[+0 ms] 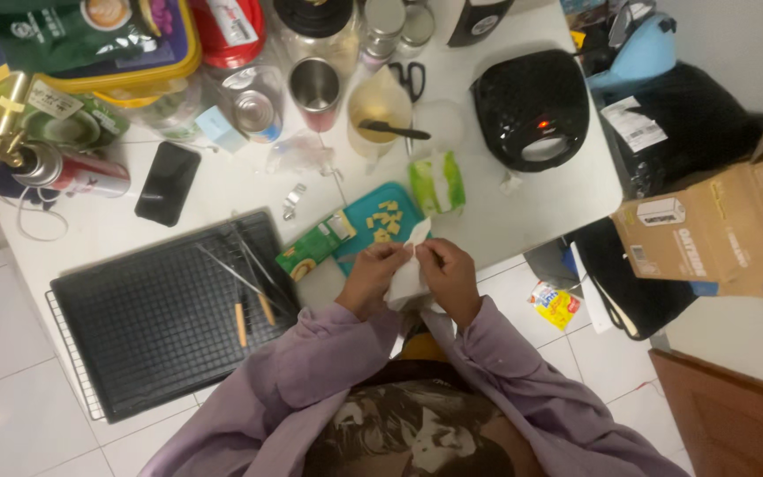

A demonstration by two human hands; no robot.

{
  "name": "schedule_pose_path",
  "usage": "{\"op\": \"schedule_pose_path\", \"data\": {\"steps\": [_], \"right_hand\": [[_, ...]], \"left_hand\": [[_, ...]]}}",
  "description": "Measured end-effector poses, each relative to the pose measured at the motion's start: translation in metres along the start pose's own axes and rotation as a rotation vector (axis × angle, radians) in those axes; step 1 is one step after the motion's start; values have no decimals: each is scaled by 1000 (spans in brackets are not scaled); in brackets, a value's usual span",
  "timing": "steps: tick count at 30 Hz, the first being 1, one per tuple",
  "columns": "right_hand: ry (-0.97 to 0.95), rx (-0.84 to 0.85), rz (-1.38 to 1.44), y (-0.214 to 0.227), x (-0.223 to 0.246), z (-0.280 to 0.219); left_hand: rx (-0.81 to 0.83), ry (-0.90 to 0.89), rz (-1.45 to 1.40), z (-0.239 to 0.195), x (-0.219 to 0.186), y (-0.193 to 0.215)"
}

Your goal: The person cuts cheese into cubes on a cutting board, pours liquid batter from a pitcher into a snack maker, and places the cheese pieces into the batter.

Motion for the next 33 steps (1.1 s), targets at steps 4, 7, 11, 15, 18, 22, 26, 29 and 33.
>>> {"op": "schedule_pose_path", "data": {"steps": [4,7,11,15,18,22,26,29,33], "right_hand": [[-15,122,47,27,-34,18],[-177,84,55,69,-80,47],[353,-41,-579,146,-111,97],[522,138,-665,147,-176,134],[319,284,-472,152,-205,140],[196,379,58,130,-150,118],[32,492,192,117,-116,105],[133,497,147,114,-95,109],[464,451,-104,118,-57,101]], "left_hand": [[-87,-171,487,47,37,2],[-264,-268,559,86,59,-4],[-428,-290,684,120,63,-22],[-495,-378,637,127,53,-54],[-563,3,196,131,85,-50],[-575,14,92,121,79,-76],[-434,12,-45,122,84,-99],[-392,-40,24,116,65,-96],[-352,-94,3,95,45,-95]]}}
Point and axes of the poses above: each hand's wrist, its own z-axis towards the middle knuckle, its own y-axis out of the back of the hand, x = y × z, the point moved 10 cm from there along z, towards the middle knuckle, and after that the axes turned 2 degrees about y, right-handed, at the moved point
